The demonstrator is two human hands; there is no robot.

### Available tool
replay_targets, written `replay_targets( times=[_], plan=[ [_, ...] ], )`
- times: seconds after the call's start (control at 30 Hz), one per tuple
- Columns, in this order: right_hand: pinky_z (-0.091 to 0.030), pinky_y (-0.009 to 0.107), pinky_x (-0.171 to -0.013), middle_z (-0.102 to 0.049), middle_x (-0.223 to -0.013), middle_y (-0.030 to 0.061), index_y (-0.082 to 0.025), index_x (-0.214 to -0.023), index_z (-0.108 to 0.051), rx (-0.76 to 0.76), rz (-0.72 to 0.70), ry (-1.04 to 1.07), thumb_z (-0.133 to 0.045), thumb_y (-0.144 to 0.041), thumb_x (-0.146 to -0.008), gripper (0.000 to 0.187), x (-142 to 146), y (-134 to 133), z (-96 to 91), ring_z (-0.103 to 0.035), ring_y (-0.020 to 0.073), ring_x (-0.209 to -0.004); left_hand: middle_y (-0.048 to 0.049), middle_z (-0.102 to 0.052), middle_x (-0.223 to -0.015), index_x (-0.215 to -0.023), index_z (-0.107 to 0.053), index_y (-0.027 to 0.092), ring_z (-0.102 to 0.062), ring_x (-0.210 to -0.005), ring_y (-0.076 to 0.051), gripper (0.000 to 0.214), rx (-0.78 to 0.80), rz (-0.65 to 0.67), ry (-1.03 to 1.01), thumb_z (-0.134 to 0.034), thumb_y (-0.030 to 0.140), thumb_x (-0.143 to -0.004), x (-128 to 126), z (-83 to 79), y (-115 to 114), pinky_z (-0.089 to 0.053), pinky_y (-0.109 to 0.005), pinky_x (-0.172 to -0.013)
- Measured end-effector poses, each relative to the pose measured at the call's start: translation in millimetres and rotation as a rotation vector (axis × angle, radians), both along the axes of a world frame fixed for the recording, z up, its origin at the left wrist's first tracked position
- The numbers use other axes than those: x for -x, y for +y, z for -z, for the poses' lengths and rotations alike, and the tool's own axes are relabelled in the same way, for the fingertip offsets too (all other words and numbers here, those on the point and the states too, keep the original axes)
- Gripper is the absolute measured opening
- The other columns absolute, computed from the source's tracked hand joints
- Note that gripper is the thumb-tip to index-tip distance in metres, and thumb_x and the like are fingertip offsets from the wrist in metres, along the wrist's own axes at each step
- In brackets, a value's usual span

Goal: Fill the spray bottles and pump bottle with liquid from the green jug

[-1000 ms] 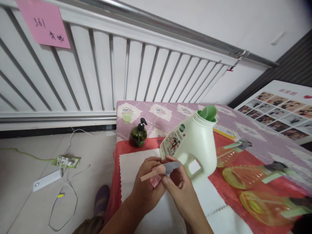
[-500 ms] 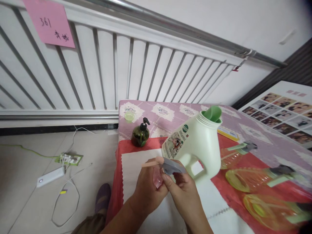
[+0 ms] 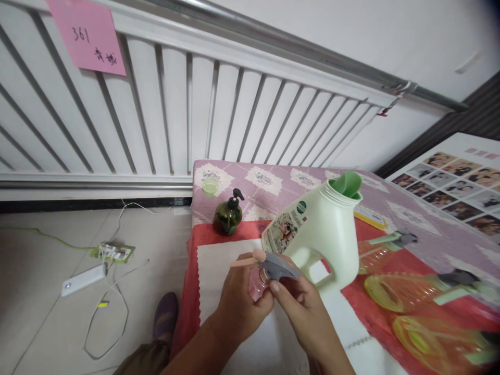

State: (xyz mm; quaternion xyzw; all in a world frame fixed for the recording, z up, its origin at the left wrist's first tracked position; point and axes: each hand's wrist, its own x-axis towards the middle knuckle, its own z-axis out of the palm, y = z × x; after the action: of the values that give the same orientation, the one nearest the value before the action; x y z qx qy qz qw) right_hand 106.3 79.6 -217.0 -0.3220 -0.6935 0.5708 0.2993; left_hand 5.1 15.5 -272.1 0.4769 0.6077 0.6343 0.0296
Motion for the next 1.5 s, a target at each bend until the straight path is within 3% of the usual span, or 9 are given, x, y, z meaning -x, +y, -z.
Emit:
replay_targets(
  times=[0.1,0.3,0.4,0.53,0.77,0.97,1.2,1.37,1.5],
  plan=[
    [-0.048,0.039,-0.095,-0.068,-0.112,0.0055,-0.026,-0.104,-0.067,-0.072,-0.027,0.011,-0.067,-0.036,-0.081,0.026,0.1,1.6,-0.3,-0.062,0.0246,-0.105,-0.0093,-0.064,-0.106,-0.119,-0.046,0.023,-0.063,-0.100,-0.027,0.047,0.025,-0.022,-0.014,-0.058,0.014,-0.074,-2.5,4.0,-0.5,-0.053,-0.043,-0.083],
    [-0.051,0.027,-0.064,-0.065,-0.078,-0.0028,-0.025,-0.092,-0.061,-0.037,0.122,-0.058,-0.074,-0.032,-0.071,0.025,8.0,-4.0,1.6,-0.062,0.0174,-0.070,-0.0057,-0.063,-0.103,-0.114,-0.048,0.024,-0.064,-0.095,-0.023,0.046,0.024,0.046,-0.100,-0.062,0.015,-0.071,-3.3,3.3,-2.6,-0.053,-0.040,-0.082],
    [-0.053,0.029,-0.069,-0.068,-0.088,-0.0009,-0.025,-0.099,-0.061,0.000,0.090,-0.055,-0.074,-0.032,-0.071,0.032,7.3,-4.4,-0.5,-0.065,0.0194,-0.078,-0.0052,-0.062,-0.105,-0.115,-0.048,0.025,-0.064,-0.095,-0.022,0.049,0.030,0.063,-0.120,-0.064,0.014,-0.070,-2.5,3.7,-1.7,-0.053,-0.038,-0.082],
    [-0.048,0.036,-0.092,-0.065,-0.116,0.0046,-0.026,-0.112,-0.063,-0.067,0.006,-0.035,-0.067,-0.033,-0.079,0.034,5.1,-3.0,0.1,-0.061,0.0237,-0.106,-0.0072,-0.061,-0.108,-0.120,-0.044,0.024,-0.063,-0.098,-0.023,0.051,0.032,0.023,-0.107,-0.063,0.014,-0.073,-2.9,5.4,-1.0,-0.052,-0.039,-0.084],
    [-0.051,0.029,-0.059,-0.064,-0.078,-0.0020,-0.026,-0.088,-0.060,-0.075,0.194,-0.067,-0.075,-0.028,-0.066,0.026,12.4,-6.6,9.3,-0.062,0.0188,-0.069,-0.0049,-0.061,-0.103,-0.114,-0.047,0.024,-0.063,-0.094,-0.022,0.047,0.034,0.109,-0.117,-0.064,0.015,-0.072,-1.5,0.8,-2.8,-0.052,-0.038,-0.083],
    [-0.049,0.035,-0.089,-0.063,-0.115,0.0040,-0.027,-0.106,-0.061,-0.097,0.024,-0.013,-0.066,-0.028,-0.078,0.029,10.9,-7.1,5.0,-0.060,0.0236,-0.108,-0.0048,-0.060,-0.103,-0.115,-0.046,0.024,-0.063,-0.093,-0.022,0.050,0.058,0.088,-0.167,-0.064,0.013,-0.070,0.3,1.2,-2.5,-0.052,-0.037,-0.082],
    [-0.052,0.029,-0.065,-0.066,-0.087,0.0002,-0.026,-0.096,-0.062,-0.103,0.150,-0.052,-0.070,-0.025,-0.073,0.024,12.1,-8.3,9.8,-0.063,0.0196,-0.079,-0.0043,-0.060,-0.103,-0.114,-0.047,0.025,-0.061,-0.094,-0.022,0.047,0.005,0.112,-0.070,-0.061,0.011,-0.071,0.4,-4.5,-3.0,-0.051,-0.036,-0.082],
    [-0.053,0.032,-0.076,-0.067,-0.105,0.0036,-0.026,-0.106,-0.062,-0.122,0.095,-0.014,-0.069,-0.026,-0.077,0.030,10.1,-9.0,10.3,-0.064,0.0223,-0.094,-0.0052,-0.059,-0.107,-0.117,-0.046,0.025,-0.061,-0.096,-0.022,0.052,0.010,0.118,-0.131,-0.064,0.011,-0.070,0.7,-0.1,-2.5,-0.051,-0.037,-0.084],
    [-0.050,0.035,-0.086,-0.069,-0.100,0.0031,-0.027,-0.106,-0.064,-0.159,0.111,0.013,-0.066,-0.033,-0.082,0.024,5.2,-9.1,10.0,-0.064,0.0228,-0.097,-0.0065,-0.058,-0.112,-0.123,-0.043,0.025,-0.061,-0.102,-0.022,0.061,0.015,0.240,-0.178,-0.067,0.009,-0.069,7.4,-0.5,-5.1,-0.050,-0.039,-0.090]
  ],
)
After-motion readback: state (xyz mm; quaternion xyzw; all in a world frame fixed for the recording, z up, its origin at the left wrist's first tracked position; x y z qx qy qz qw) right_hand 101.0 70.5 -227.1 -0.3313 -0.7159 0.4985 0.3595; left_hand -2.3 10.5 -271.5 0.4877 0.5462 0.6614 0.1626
